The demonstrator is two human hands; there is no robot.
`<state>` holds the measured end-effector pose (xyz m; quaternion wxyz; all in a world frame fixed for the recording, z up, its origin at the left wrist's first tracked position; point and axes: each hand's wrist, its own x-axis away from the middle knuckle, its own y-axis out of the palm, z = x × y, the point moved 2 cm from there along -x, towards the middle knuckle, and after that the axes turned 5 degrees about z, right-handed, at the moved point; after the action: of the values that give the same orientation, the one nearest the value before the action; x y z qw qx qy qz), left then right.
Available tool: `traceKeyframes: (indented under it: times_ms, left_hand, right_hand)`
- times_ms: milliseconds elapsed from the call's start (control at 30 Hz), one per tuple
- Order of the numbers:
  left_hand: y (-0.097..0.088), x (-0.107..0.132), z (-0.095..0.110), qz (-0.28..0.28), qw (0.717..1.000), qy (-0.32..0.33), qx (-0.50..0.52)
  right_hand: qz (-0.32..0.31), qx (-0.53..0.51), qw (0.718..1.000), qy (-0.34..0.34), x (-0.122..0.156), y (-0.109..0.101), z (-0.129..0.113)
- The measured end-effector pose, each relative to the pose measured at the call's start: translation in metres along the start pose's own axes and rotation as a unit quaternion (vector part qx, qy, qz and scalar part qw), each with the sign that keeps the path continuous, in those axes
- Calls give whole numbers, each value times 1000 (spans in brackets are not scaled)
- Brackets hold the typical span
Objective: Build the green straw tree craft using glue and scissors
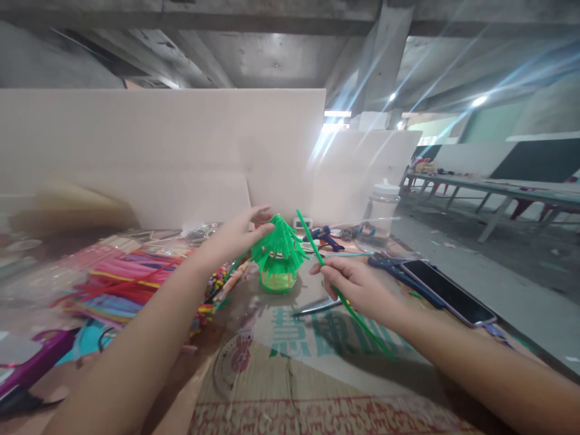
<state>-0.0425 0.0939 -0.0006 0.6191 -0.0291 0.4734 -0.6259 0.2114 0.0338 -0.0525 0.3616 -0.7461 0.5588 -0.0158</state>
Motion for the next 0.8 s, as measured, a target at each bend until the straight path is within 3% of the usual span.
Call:
traceKeyframes:
  times_ms: [100, 267, 433, 600, 667, 800]
  left_hand:
    - [-7, 2, 12, 79, 996, 5, 46]
    - [-2, 12, 37, 7, 993, 23, 119]
    - [-5, 15, 47, 47, 998, 28, 27]
    - [-4, 12, 49, 60, 993, 104, -9]
    - [-1, 12, 50, 70, 991, 113, -21]
    - [4, 10, 47, 111, 988, 106, -12]
  right_hand:
    - [-10, 17, 1000, -12, -3, 7, -7]
    - [-38, 3, 999, 2, -5, 17, -15]
    - [-71, -93, 993, 36, -5, 25, -17]
    - [9, -256, 960, 114, -15, 39, -8]
    - [42, -296, 947, 114, -19, 43, -5]
    - [76, -285, 952, 88, -24, 42, -4]
